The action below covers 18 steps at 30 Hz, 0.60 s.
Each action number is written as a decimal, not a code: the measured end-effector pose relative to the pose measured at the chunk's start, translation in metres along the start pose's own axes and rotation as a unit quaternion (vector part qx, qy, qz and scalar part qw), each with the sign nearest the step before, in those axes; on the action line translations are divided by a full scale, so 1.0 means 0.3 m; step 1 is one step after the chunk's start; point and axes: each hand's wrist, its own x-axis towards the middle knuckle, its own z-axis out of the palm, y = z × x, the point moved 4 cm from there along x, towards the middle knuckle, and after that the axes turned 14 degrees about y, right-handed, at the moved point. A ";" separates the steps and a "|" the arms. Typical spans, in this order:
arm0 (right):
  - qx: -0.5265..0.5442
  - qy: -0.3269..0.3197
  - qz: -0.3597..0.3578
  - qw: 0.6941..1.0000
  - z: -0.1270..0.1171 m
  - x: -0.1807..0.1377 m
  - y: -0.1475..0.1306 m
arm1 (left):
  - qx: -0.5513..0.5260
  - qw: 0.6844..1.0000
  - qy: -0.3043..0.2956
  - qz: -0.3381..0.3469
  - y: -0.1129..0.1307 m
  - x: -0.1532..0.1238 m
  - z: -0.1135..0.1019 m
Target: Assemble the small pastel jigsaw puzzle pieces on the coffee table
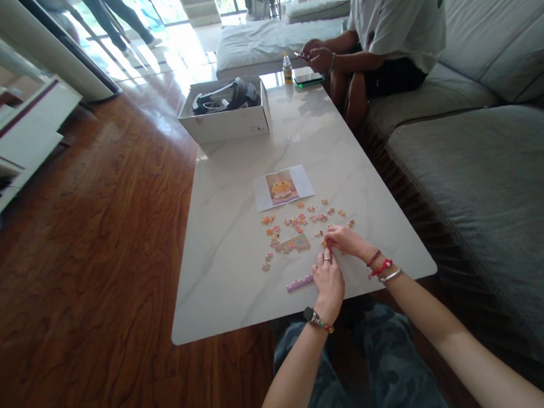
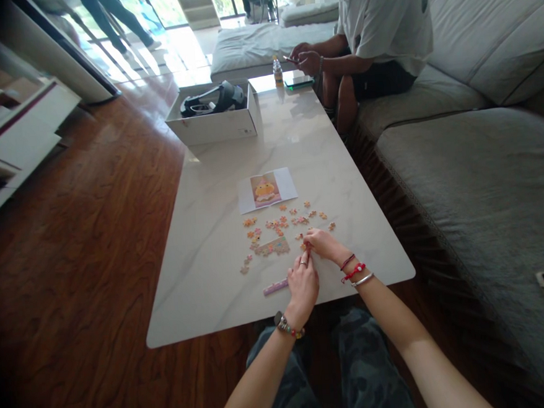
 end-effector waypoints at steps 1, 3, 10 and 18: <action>0.001 -0.002 -0.003 1.000 0.000 0.003 -0.001 | -0.001 1.000 0.000 -0.001 0.000 0.000 0.000; 0.004 -0.011 -0.005 1.000 0.000 0.008 -0.003 | -0.003 1.000 -0.001 -0.006 0.001 -0.002 0.000; -0.013 -0.042 0.001 0.999 0.000 0.019 0.004 | -0.015 1.000 0.003 -0.026 0.003 0.003 -0.008; -0.056 -0.054 -0.042 0.996 -0.001 0.022 -0.016 | -0.016 1.000 0.006 -0.015 -0.005 0.022 -0.011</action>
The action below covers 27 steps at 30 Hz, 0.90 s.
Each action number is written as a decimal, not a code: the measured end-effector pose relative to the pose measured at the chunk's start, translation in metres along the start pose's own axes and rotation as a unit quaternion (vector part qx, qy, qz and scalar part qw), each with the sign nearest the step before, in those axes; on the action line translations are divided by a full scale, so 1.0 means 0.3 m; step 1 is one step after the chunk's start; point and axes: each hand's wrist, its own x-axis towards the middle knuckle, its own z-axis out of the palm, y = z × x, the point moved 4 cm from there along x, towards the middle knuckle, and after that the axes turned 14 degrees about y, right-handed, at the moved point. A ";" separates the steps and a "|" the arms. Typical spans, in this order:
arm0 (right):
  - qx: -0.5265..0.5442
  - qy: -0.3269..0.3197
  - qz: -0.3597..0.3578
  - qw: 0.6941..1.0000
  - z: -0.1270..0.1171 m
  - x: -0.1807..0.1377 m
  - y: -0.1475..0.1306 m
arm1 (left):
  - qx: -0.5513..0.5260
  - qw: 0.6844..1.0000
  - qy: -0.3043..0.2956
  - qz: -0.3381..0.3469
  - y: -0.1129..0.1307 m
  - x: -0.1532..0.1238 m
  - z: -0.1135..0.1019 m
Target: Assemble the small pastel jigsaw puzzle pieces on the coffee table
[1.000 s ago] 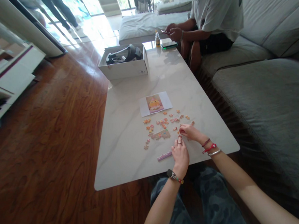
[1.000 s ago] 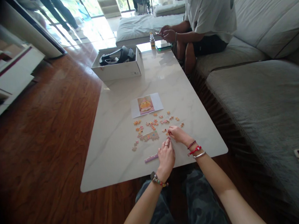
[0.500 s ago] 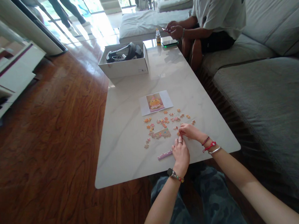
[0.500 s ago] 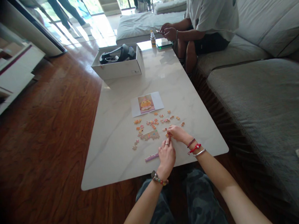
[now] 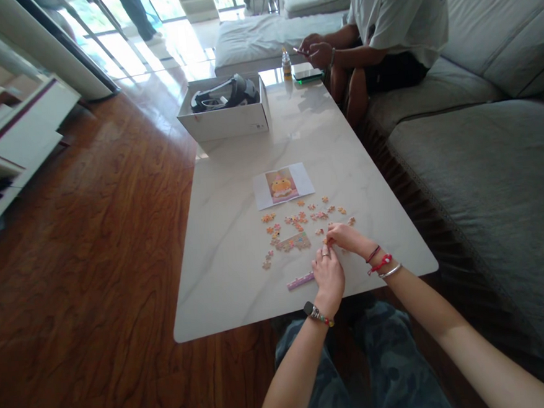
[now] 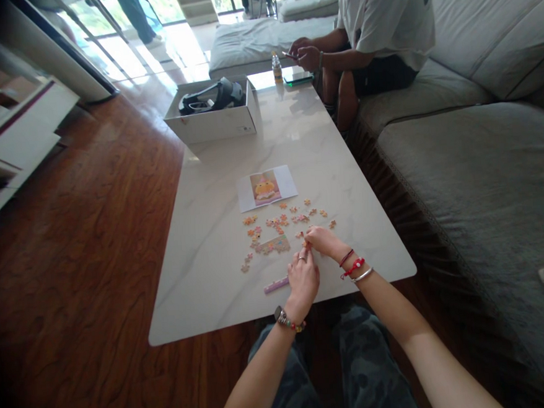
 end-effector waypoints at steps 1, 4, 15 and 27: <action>-0.006 0.001 -0.007 1.000 0.001 -0.001 -0.003 | 0.002 1.000 -0.002 0.000 -0.002 0.001 0.003; -0.020 0.004 -0.027 0.999 0.003 -0.006 -0.010 | 0.013 1.000 -0.011 0.000 -0.008 0.004 0.012; -0.047 -0.026 -0.041 0.998 -0.018 0.029 -0.020 | 0.039 0.998 -0.049 0.029 -0.012 0.032 0.003; -0.084 0.040 -0.033 0.995 -0.022 -0.110 -0.066 | 0.047 0.994 -0.069 0.063 -0.011 0.041 -0.012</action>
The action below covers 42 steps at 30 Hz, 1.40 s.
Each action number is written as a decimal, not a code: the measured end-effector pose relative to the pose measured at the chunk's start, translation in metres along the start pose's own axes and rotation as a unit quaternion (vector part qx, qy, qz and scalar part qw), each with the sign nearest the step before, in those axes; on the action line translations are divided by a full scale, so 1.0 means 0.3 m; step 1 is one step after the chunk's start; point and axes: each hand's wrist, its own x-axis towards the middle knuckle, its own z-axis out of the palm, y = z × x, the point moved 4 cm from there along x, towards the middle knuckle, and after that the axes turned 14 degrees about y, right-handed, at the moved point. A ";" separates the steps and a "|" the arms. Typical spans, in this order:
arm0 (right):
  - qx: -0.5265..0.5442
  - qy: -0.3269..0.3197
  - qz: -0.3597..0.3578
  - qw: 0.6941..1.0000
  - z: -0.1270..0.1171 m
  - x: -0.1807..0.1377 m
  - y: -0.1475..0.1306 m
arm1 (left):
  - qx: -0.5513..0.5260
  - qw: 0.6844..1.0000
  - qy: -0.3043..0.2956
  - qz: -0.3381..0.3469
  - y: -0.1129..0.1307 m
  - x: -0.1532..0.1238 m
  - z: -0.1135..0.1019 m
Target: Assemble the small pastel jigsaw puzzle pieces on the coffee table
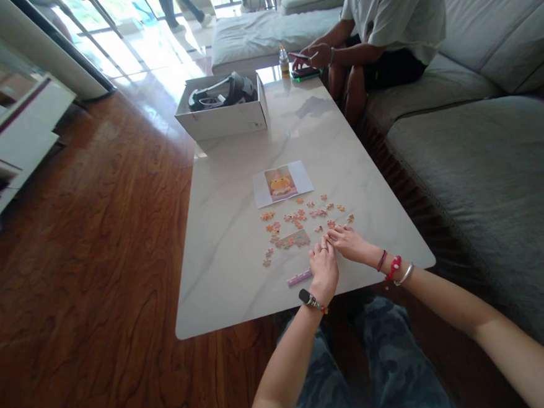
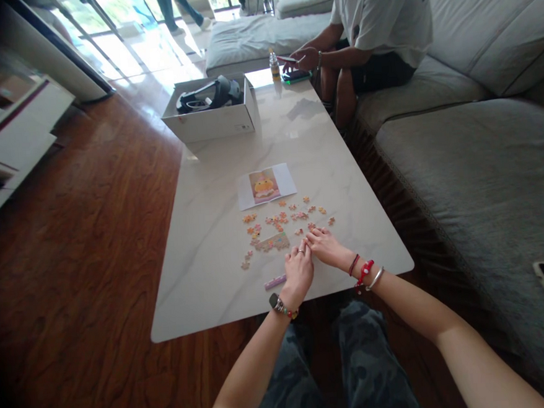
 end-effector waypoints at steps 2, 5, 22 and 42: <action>0.020 0.015 0.037 0.999 -0.002 -0.005 0.021 | -0.003 1.000 0.001 -0.002 -0.003 -0.001 0.000; 0.046 0.084 0.134 0.986 -0.012 -0.018 0.070 | -0.009 1.000 0.008 -0.008 -0.009 -0.009 0.004; 0.046 0.084 0.174 0.980 0.003 -0.058 -0.003 | -0.018 0.998 0.040 -0.043 0.009 -0.032 0.044; 0.051 -0.042 0.134 0.989 0.020 0.111 0.081 | -0.020 0.999 0.034 -0.033 0.009 -0.039 0.037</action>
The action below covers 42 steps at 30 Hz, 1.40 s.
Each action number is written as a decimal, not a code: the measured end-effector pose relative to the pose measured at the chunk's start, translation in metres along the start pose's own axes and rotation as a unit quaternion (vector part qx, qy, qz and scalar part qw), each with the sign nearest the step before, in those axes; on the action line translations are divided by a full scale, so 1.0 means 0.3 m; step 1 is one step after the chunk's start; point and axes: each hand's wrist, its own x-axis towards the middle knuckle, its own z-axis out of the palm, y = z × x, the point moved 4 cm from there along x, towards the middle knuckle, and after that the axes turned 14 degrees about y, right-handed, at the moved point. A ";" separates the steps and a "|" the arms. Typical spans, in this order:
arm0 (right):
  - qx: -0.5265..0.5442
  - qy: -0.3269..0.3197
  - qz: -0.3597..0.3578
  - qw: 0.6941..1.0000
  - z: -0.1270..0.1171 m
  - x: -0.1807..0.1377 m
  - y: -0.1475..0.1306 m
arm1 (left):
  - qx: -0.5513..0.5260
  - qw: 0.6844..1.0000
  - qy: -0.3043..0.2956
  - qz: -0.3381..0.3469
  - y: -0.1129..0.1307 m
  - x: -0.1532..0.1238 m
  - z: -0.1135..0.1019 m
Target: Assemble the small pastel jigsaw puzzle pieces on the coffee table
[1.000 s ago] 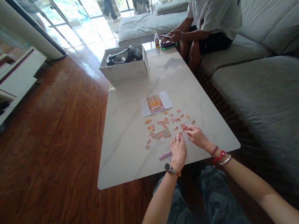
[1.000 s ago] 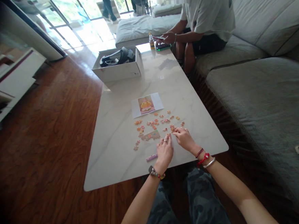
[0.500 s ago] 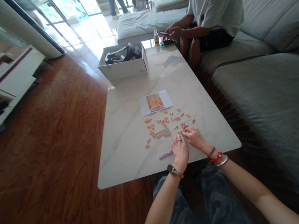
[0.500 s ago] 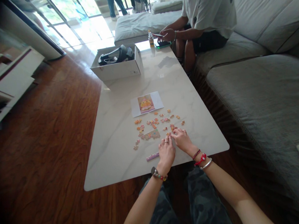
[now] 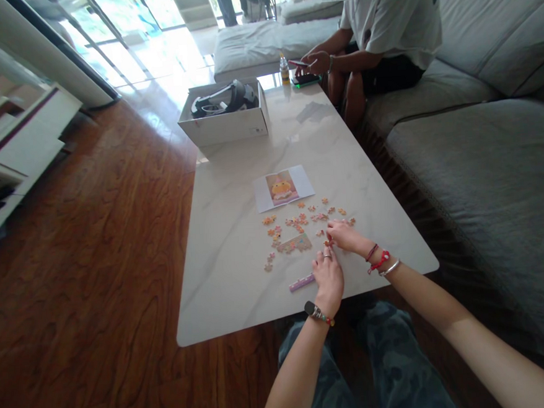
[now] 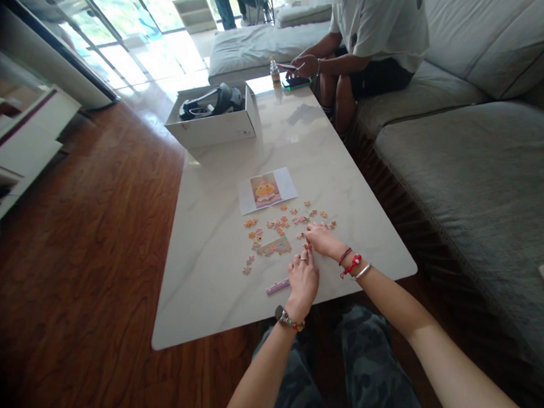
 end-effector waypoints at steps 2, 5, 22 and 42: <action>0.005 0.012 0.032 0.999 -0.016 0.011 0.022 | -0.002 1.000 0.000 0.000 -0.002 0.000 0.002; 0.011 0.030 0.051 0.998 -0.032 0.014 0.038 | -0.001 1.000 0.002 0.002 -0.003 0.001 0.010; -0.032 0.006 0.006 0.999 -0.041 0.026 0.005 | 0.019 1.000 0.003 0.001 0.001 0.003 0.003; -0.001 0.082 -0.015 0.996 -0.015 -0.067 0.052 | 0.016 1.000 -0.005 -0.004 0.008 0.011 -0.017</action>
